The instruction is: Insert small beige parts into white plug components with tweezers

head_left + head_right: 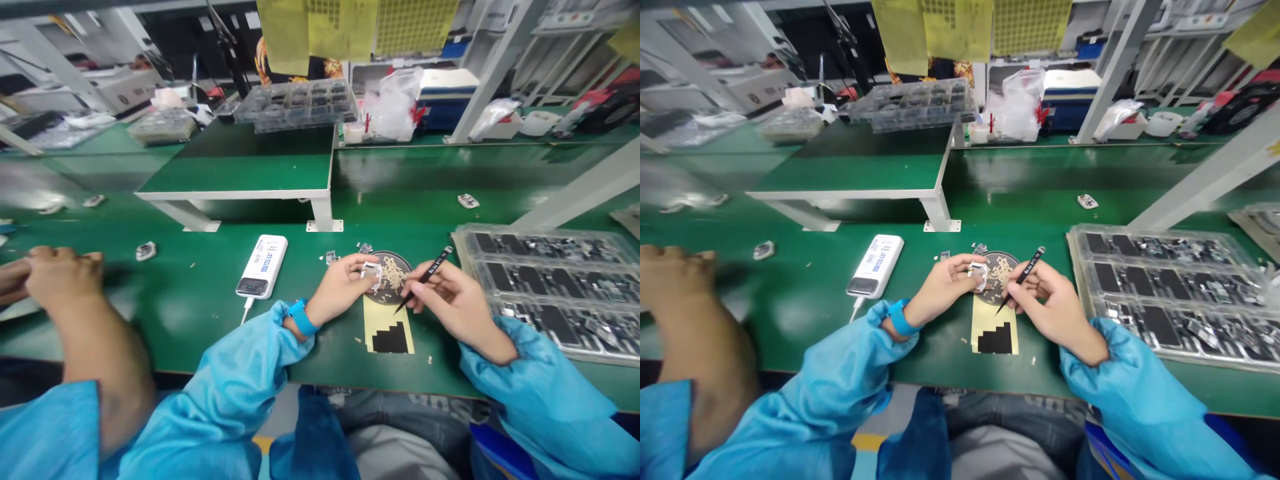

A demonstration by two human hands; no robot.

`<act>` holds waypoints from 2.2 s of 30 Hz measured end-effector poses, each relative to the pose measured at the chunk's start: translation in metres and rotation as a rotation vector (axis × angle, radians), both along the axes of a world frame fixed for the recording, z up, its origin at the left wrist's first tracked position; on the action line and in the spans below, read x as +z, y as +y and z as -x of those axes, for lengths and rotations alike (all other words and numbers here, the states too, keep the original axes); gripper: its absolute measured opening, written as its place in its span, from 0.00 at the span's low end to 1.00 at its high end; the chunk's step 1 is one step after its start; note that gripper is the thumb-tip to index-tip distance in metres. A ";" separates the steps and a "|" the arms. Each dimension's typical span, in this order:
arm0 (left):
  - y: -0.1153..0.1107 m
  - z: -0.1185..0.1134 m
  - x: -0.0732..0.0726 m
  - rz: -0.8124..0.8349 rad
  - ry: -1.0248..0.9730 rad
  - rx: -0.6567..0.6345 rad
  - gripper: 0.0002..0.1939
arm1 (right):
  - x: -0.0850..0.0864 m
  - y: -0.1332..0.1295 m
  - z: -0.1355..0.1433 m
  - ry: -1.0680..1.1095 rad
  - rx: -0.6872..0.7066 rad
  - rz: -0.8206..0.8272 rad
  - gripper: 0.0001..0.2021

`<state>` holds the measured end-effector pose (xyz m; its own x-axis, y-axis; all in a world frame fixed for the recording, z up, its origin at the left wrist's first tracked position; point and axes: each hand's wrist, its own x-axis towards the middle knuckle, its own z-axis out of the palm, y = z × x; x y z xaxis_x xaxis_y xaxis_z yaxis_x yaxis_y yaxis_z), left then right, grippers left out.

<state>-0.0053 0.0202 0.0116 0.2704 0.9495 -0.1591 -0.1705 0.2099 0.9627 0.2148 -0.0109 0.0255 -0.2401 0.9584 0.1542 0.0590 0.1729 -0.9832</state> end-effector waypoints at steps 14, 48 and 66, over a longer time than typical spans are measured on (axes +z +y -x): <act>-0.011 -0.002 0.007 -0.107 0.170 -0.002 0.19 | -0.010 0.001 -0.002 -0.189 -0.195 -0.341 0.10; -0.006 -0.001 -0.003 -0.295 0.231 0.116 0.16 | -0.015 -0.004 0.002 -0.210 -0.183 -0.386 0.10; -0.008 -0.002 -0.005 -0.399 0.313 0.142 0.15 | -0.014 -0.002 0.004 -0.242 -0.212 -0.471 0.15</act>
